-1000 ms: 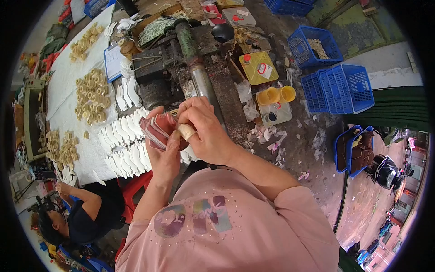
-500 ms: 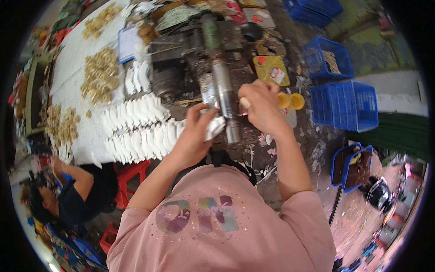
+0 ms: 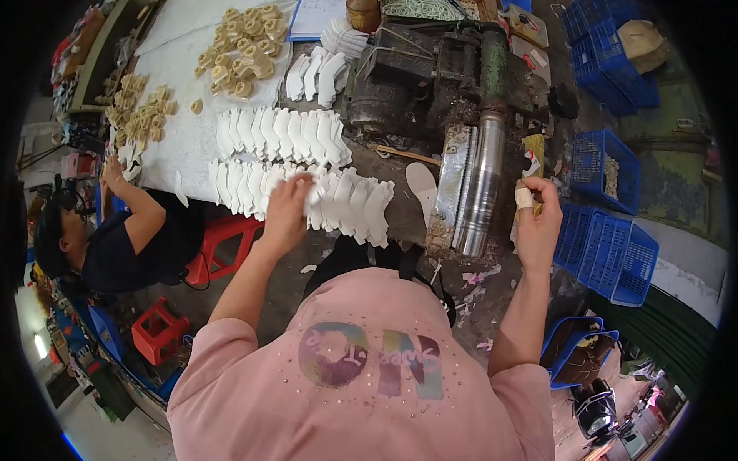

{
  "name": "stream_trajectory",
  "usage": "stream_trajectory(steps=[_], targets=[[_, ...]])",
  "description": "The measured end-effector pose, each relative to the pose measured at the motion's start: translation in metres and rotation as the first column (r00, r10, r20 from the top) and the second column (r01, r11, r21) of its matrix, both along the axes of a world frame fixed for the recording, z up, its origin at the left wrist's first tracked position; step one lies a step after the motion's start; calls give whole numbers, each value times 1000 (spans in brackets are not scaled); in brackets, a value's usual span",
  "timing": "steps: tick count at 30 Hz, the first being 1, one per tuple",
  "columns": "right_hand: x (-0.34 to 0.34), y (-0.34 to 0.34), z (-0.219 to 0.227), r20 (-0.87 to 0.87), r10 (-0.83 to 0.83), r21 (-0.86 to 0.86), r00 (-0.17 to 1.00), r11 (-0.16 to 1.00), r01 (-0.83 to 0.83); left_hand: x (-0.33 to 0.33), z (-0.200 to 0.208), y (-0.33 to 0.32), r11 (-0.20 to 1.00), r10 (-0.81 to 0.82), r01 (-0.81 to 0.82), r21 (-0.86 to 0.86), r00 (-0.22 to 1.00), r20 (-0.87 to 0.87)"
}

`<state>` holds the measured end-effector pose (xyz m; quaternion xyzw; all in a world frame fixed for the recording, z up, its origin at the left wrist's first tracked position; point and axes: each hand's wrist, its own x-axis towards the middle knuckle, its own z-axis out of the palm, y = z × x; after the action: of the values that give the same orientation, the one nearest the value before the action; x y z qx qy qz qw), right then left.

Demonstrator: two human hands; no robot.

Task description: Applying adhesive and preparing shoe components for manufacturing.

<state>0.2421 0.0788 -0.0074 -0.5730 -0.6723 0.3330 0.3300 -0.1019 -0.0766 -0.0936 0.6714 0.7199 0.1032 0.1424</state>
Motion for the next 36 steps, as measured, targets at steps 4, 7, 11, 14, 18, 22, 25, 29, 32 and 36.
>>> stream_trajectory(steps=[4,7,11,14,18,22,25,29,32,36], targets=[[-7,2,2,-6,-10,6,1000,1000,10,11,-34,-29,951,-232,222,-214,972,-23],[-10,1,3,-13,-9,51,1000,999,9,13,-28,-26,887,-263,254,-386,964,30],[-21,-9,17,-59,10,111,998,994,-4,8,9,0,950,-78,180,-255,928,364],[-52,-31,35,-165,238,108,957,969,-222,29,49,24,999,49,-25,-43,571,820],[-104,-54,31,25,409,284,912,872,-398,80,98,48,998,31,-39,-41,-224,974],[-108,-64,16,-160,240,356,958,919,-171,113,103,61,988,-100,-133,82,-137,986],[-104,-61,8,-194,210,373,958,919,-126,128,102,63,969,-145,-204,137,-24,989],[-74,-43,18,-440,201,131,875,979,-159,130,102,73,945,-15,-316,87,225,974],[-34,-11,47,-209,50,37,977,998,-44,101,70,77,947,114,-318,-44,204,972],[23,31,33,357,207,-88,911,978,-188,103,63,80,989,-21,-103,107,617,787]])
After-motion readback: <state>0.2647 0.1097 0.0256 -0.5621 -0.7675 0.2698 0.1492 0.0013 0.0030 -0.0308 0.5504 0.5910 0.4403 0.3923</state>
